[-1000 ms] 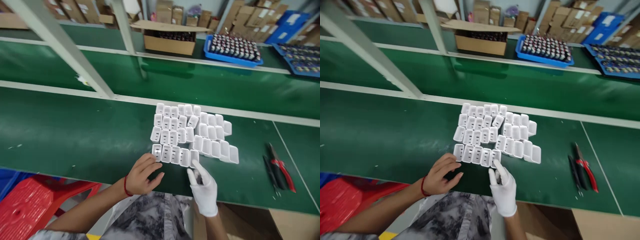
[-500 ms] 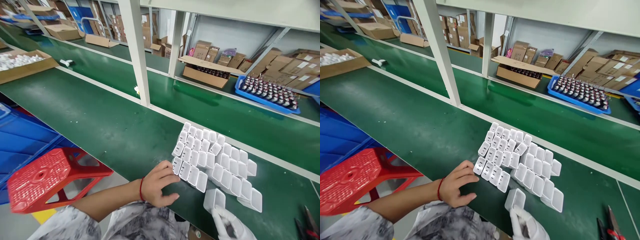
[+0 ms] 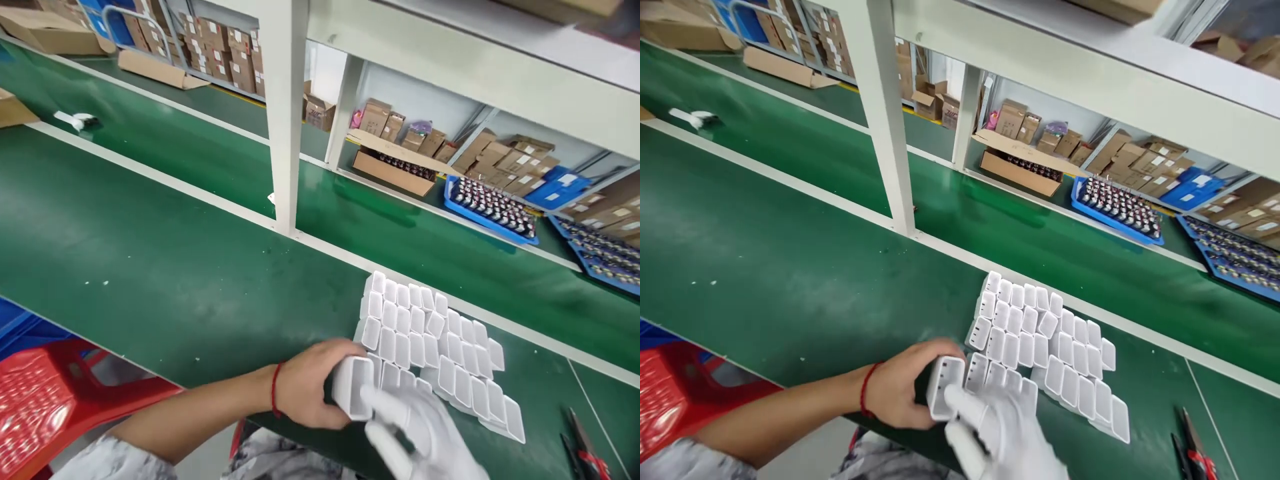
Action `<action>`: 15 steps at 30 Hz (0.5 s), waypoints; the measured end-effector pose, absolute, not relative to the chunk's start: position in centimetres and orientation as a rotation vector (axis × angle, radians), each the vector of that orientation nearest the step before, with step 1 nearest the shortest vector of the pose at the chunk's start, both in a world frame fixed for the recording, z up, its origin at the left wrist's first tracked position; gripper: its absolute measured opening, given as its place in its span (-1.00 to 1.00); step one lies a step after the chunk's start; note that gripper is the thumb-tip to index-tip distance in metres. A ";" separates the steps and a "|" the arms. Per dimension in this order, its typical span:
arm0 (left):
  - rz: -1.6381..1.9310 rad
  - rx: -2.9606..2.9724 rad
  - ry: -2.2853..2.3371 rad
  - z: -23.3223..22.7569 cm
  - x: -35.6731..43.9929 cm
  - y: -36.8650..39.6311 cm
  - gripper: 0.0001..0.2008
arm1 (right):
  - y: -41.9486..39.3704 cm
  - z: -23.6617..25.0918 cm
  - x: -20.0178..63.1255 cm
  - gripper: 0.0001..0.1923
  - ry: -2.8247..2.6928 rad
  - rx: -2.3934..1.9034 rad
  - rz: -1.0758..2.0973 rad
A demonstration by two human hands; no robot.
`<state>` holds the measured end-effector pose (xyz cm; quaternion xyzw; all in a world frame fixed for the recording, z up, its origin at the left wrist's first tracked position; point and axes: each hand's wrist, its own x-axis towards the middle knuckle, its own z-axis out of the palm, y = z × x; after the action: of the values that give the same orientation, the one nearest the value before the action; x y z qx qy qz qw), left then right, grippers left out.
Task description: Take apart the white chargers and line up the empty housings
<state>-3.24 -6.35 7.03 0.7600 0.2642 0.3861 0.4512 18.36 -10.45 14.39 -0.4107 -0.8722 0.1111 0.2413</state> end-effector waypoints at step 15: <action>0.663 2.089 0.833 1.2 -9.6 -0.9 -0.46 | 24.4 9.1 1.3 -0.43 -2.575 -1.707 0.571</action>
<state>-9.61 -0.89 1.22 0.8212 0.3276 0.2606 0.3877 1.27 24.37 9.06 -0.5434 -0.8196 0.1818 -0.0004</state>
